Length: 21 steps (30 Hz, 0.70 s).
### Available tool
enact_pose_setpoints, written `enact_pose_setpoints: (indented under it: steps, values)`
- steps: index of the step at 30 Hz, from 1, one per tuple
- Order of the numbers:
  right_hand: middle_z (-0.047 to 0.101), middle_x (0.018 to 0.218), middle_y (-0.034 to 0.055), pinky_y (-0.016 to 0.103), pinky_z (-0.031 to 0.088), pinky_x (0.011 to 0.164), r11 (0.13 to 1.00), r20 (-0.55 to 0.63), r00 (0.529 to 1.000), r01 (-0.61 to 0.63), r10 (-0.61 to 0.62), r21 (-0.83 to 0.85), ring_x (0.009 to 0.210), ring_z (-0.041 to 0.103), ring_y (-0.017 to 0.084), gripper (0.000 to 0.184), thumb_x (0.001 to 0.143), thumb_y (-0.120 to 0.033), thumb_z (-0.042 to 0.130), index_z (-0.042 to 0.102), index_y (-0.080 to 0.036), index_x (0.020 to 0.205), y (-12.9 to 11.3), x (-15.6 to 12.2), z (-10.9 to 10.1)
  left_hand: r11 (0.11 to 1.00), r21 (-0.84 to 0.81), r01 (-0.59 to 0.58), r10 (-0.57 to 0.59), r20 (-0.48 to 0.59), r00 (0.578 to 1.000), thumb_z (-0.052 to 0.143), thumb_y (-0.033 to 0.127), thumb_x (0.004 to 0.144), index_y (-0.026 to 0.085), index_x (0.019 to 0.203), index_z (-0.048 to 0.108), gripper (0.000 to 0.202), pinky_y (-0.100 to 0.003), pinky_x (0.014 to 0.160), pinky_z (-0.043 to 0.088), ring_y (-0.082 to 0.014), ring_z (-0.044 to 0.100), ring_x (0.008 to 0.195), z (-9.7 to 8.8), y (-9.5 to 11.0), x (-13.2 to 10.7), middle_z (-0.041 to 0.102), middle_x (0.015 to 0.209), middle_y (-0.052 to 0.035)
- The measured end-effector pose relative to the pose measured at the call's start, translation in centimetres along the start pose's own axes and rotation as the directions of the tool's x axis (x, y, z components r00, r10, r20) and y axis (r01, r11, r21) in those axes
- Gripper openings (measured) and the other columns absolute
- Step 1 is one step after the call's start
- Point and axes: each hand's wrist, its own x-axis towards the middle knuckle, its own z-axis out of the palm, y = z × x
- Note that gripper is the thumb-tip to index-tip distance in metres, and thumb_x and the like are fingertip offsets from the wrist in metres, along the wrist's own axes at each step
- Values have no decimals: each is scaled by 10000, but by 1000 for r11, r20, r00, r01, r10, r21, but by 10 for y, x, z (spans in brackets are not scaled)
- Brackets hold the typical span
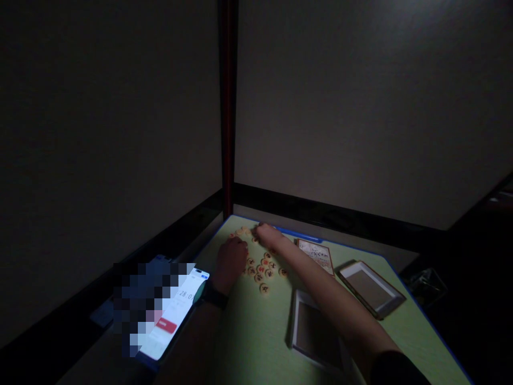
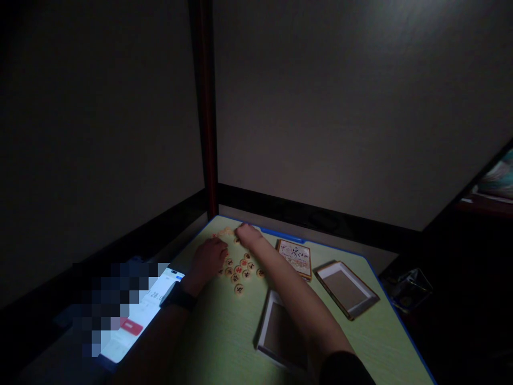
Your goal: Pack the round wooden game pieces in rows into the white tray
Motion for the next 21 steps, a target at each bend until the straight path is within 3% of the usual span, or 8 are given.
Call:
enact_pose_setpoints:
  steps: [4,8,12,14,16,18,21]
  values:
    - [708,1099,191,294,486,883,990,-50,998,-29,37,141,1066,667,272,217,788,-34,611,751,-127,925,1,-1,-1,999,-48,-15,11,-70,997,460,167,933,154,1029,704,262,-354,1040,423,-227,598,1119,6,-3,2,684,1133,-126]
    - [752,910,90,293,511,862,930,-151,986,-5,65,368,954,691,224,217,807,-87,601,750,-147,952,7,-6,-4,969,-245,25,-69,-172,983,516,133,899,135,1165,657,301,-355,1075,420,-219,599,1165,9,3,7,678,1199,-133]
    - [748,845,56,268,564,752,807,-229,971,75,76,586,794,703,167,271,878,-255,597,722,-141,1090,12,-29,-2,793,-606,61,-165,-117,979,633,233,866,165,1216,633,357,-303,891,539,-193,694,964,2,22,8,740,1090,-76]
    - [753,851,64,266,574,732,680,-226,969,103,96,726,746,701,152,311,859,-349,644,728,-140,1073,14,-46,2,694,-719,28,-148,-105,983,622,226,871,208,1137,676,272,-261,789,557,-168,711,875,-2,32,6,762,1033,-32]
    - [757,840,74,280,578,739,371,-170,973,102,155,923,734,701,155,360,764,-403,752,747,-131,1001,15,-65,6,659,-753,-9,-128,-124,984,619,198,865,224,1043,714,204,-244,749,552,-160,713,841,-4,41,3,774,967,-11]
    - [760,821,69,296,580,754,129,-116,975,93,188,987,728,701,162,425,630,-412,858,759,-131,932,16,-81,8,665,-747,-24,-125,-143,982,643,179,842,215,986,733,175,-247,749,546,-160,709,814,-2,45,1,776,921,-15]
    - [764,818,51,312,585,777,44,-94,974,87,205,995,736,701,165,462,546,-417,907,767,-142,890,16,-99,8,676,-734,-72,-78,-168,983,652,187,834,211,976,739,168,-255,761,538,-161,703,820,4,48,-1,774,925,-27]
